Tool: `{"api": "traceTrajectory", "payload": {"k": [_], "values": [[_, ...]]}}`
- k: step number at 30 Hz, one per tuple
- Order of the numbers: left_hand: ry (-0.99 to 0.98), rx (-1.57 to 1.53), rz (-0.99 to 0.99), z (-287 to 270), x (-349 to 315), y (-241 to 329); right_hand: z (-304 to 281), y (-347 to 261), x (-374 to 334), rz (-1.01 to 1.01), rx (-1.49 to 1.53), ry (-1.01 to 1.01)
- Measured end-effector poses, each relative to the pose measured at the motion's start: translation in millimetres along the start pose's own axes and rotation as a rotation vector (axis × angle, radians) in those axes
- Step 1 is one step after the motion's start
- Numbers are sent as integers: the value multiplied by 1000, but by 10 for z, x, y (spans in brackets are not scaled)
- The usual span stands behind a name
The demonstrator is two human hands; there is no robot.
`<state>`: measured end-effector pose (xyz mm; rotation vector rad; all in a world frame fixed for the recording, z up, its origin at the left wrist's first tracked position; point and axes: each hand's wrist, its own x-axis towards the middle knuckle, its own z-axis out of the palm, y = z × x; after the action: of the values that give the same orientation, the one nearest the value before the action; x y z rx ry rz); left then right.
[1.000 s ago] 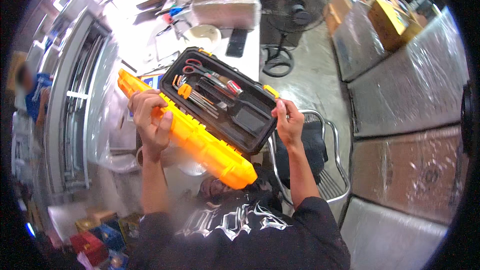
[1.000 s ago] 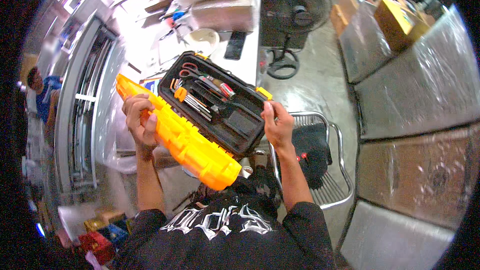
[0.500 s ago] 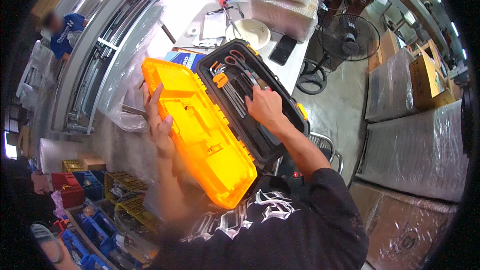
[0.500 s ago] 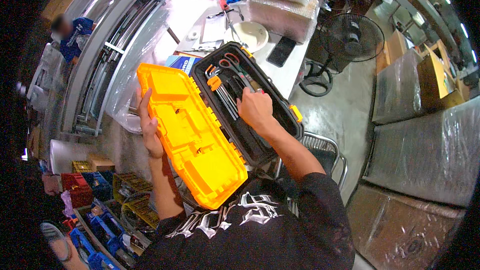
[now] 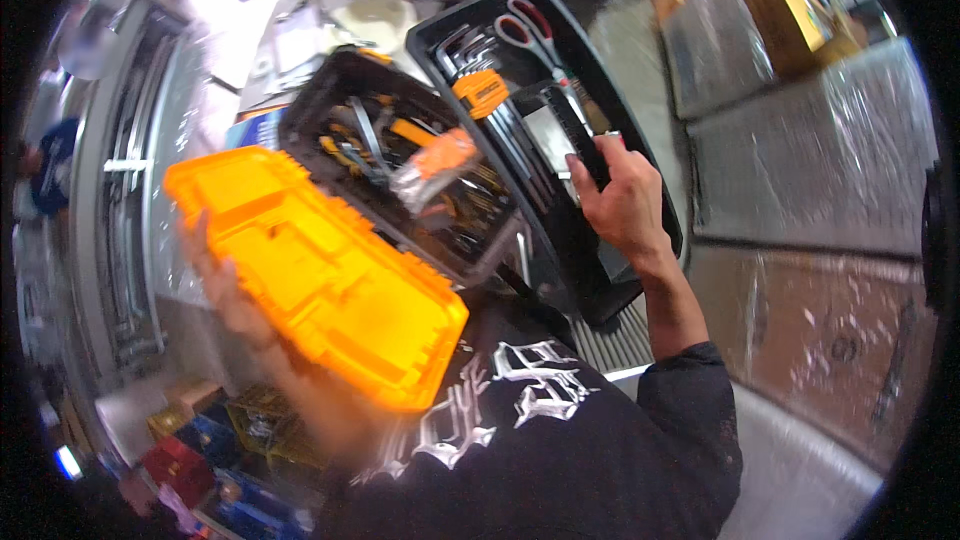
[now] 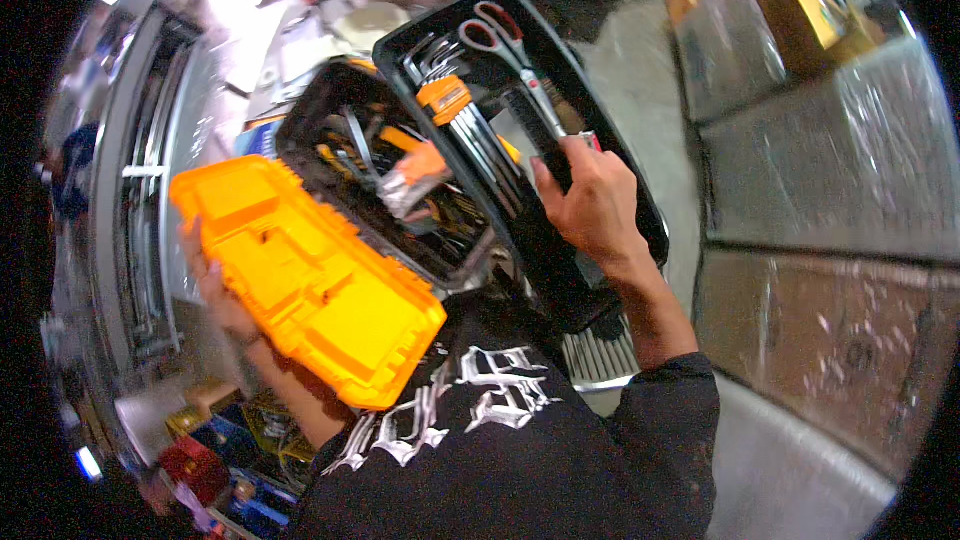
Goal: The person uses a wrench to tighten bolts on a stainless steel commercial kitchen appliance, then uses a utility knife to remove a sticker from the control panel. They walk to a toolbox, open it, and retrieve additional tools before returning to the appliance.
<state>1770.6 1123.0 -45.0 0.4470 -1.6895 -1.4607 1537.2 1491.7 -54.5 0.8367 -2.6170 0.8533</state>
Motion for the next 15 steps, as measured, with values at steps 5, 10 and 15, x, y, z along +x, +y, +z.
{"api": "traceTrajectory", "payload": {"k": [5, 10, 15], "values": [[-44, 120, -1, -71, 33, -11, -21, 1033, -991, 165, -276, 26], [-70, 378, 58, -128, 60, 24, 759, 2084, -2044, 388, -270, -68], [-29, 42, -112, 97, 77, -20, 1986, 2805, -2973, 564, -269, -183]]}}
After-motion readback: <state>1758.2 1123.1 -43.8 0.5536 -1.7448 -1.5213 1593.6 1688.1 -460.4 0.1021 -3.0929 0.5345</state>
